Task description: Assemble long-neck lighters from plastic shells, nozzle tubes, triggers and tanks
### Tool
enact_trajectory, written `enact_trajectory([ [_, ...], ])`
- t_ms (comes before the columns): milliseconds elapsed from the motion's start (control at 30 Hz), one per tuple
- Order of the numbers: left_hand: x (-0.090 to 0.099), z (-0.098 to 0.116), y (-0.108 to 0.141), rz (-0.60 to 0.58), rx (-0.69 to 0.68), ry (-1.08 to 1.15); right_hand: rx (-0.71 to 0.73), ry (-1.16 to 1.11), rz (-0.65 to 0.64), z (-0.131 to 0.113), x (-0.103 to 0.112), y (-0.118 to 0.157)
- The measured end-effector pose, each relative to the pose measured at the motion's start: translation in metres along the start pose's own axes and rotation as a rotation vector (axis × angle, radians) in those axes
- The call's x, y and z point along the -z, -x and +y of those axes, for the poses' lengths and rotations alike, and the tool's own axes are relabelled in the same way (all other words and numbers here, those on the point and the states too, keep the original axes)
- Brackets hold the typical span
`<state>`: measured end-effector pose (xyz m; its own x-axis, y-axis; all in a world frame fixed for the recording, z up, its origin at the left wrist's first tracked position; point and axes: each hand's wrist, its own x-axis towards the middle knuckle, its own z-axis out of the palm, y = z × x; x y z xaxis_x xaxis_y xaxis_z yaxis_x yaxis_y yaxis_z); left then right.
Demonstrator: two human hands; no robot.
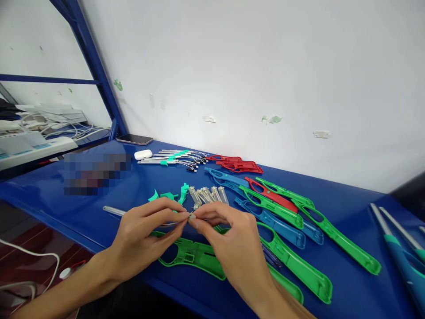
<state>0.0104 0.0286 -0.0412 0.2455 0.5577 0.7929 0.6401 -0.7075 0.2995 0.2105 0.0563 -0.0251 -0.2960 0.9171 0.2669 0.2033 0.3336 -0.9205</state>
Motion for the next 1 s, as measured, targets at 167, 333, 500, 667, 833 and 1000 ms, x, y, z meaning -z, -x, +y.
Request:
enact_trajectory([
  [167,0.0013,0.0009,-0.0015,0.018,-0.023,-0.001,-0.109,-0.151,-0.025,0.0002,0.0005,-0.003],
  [333,0.0018,0.0015,-0.0029,0.024,-0.037,0.012,-0.194,-0.244,-0.073,0.0009,0.002,-0.0046],
  [500,0.0027,0.0018,-0.0028,0.037,-0.051,0.039,-0.185,-0.229,-0.063,-0.0006,0.0023,-0.003],
  [667,0.0028,0.0008,-0.0006,0.052,-0.054,0.034,-0.169,-0.236,-0.04,-0.0007,0.0017,-0.0028],
  [833,0.0008,-0.0003,0.0002,0.07,-0.064,0.009,-0.178,-0.247,-0.069,-0.0007,0.0026,-0.0035],
  [1000,0.0005,-0.0002,-0.0001,0.071,-0.065,-0.007,-0.184,-0.164,-0.088,-0.003,0.0038,-0.004],
])
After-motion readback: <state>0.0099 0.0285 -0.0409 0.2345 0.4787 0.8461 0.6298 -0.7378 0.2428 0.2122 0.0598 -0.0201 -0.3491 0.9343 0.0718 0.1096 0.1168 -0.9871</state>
